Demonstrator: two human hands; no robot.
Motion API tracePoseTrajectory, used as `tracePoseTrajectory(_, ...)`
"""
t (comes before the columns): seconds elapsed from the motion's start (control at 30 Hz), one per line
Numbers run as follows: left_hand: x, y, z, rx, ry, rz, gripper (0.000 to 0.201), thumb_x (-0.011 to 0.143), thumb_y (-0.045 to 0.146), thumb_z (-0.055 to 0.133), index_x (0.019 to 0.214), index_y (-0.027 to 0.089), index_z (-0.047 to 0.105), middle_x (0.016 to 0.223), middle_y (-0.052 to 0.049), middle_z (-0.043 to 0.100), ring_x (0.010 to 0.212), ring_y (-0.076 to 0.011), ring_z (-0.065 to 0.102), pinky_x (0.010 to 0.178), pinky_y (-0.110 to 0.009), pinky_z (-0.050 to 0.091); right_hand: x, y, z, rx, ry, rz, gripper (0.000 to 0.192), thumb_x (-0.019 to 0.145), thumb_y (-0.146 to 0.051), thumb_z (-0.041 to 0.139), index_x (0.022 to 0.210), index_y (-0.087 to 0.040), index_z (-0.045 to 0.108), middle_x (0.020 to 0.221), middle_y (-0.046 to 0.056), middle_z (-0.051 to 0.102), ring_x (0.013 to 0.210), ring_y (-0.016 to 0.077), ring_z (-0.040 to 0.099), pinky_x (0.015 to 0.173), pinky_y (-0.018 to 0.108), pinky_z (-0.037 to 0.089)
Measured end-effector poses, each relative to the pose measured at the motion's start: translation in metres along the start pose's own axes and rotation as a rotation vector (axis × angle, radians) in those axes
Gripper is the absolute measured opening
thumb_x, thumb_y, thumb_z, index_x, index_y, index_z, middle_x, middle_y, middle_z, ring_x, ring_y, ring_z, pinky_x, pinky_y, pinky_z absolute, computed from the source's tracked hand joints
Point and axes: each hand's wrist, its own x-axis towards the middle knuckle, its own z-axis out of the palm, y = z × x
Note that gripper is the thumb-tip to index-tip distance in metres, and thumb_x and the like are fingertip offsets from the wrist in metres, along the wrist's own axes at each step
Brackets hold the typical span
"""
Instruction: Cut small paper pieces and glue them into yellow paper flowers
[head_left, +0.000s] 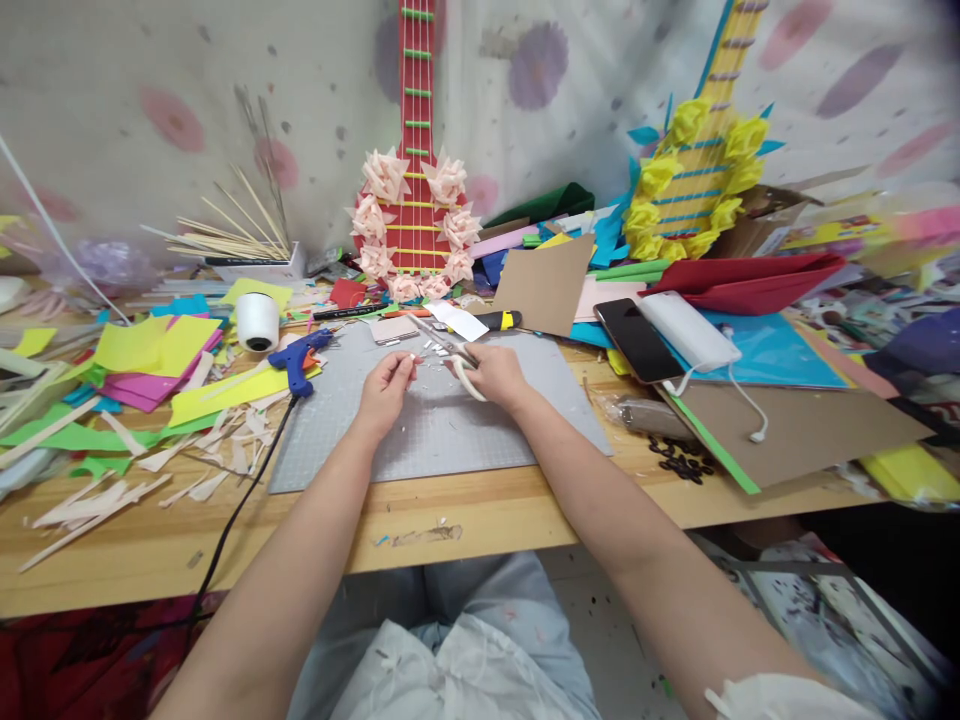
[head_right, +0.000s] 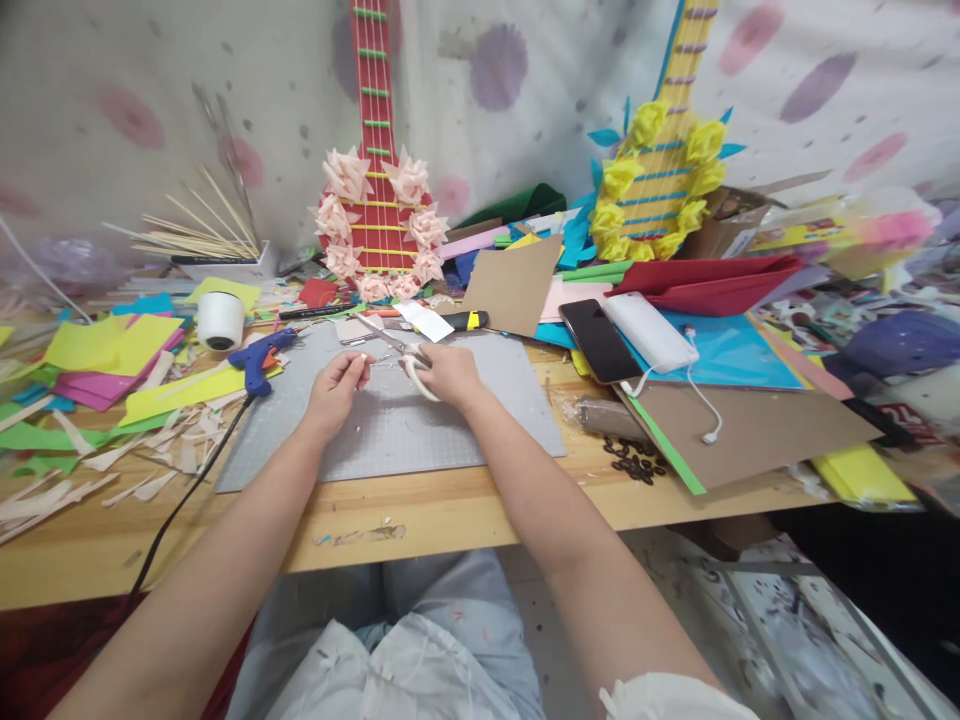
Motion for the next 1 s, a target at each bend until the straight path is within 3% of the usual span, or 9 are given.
tracePoseTrajectory(0.2, 0.001, -0.004, 0.0, -0.175, -0.033, -0.176, 0.03, 0.075, 0.038, 0.056, 0.092, 0.016, 0.066, 0.065, 0.0, 0.051, 0.052, -0.0063, 0.04, 0.05, -0.021, 0.033, 0.007, 0.029, -0.003, 0.057, 0.085, 0.26, 0.038, 0.077, -0.053, 0.044, 0.076, -0.02, 0.062, 0.072, 0.004, 0.063, 0.062, 0.0146, 0.05, 0.053, 0.024, 0.025)
tracePoseTrajectory(0.33, 0.005, -0.012, -0.002, -0.098, 0.0, -0.237, 0.032, 0.072, 0.03, 0.057, 0.099, 0.015, 0.064, 0.07, -0.001, 0.058, 0.054, -0.0069, 0.047, 0.055, -0.022, 0.039, 0.009, 0.043, 0.0, 0.163, 0.119, 0.34, 0.039, 0.077, -0.054, 0.043, 0.079, -0.02, 0.063, 0.074, 0.005, 0.063, 0.064, 0.0153, 0.051, 0.054, 0.023, 0.028)
tracePoseTrajectory(0.5, 0.018, -0.017, -0.003, 0.182, -0.014, -0.118, 0.043, 0.072, 0.021, 0.055, 0.115, 0.019, 0.055, 0.077, -0.003, 0.065, 0.066, -0.0126, 0.059, 0.066, -0.026, 0.044, 0.011, 0.045, 0.003, 0.205, 0.137, 0.358, 0.041, 0.076, -0.055, 0.044, 0.079, -0.019, 0.063, 0.075, 0.005, 0.063, 0.065, 0.0157, 0.052, 0.054, 0.023, 0.029)
tracePoseTrajectory(0.7, 0.037, -0.01, 0.01, 0.733, -0.048, 0.104, 0.035, 0.071, 0.013, 0.055, 0.104, 0.022, 0.064, 0.08, -0.006, 0.068, 0.082, -0.0218, 0.057, 0.074, -0.032, 0.042, 0.011, 0.042, 0.004, 0.207, 0.119, 0.359, 0.04, 0.076, -0.055, 0.045, 0.081, -0.02, 0.064, 0.076, 0.005, 0.063, 0.067, 0.0164, 0.053, 0.055, 0.023, 0.03)
tracePoseTrajectory(1.0, 0.051, -0.016, 0.024, 0.919, -0.159, 0.213, 0.034, 0.071, 0.011, 0.054, 0.1, 0.022, 0.067, 0.078, -0.009, 0.063, 0.082, -0.0238, 0.056, 0.077, -0.034, 0.04, 0.011, 0.041, 0.002, 0.222, 0.099, 0.368, 0.039, 0.077, -0.054, 0.045, 0.086, -0.021, 0.064, 0.08, 0.005, 0.065, 0.071, 0.017, 0.055, 0.057, 0.024, 0.032)
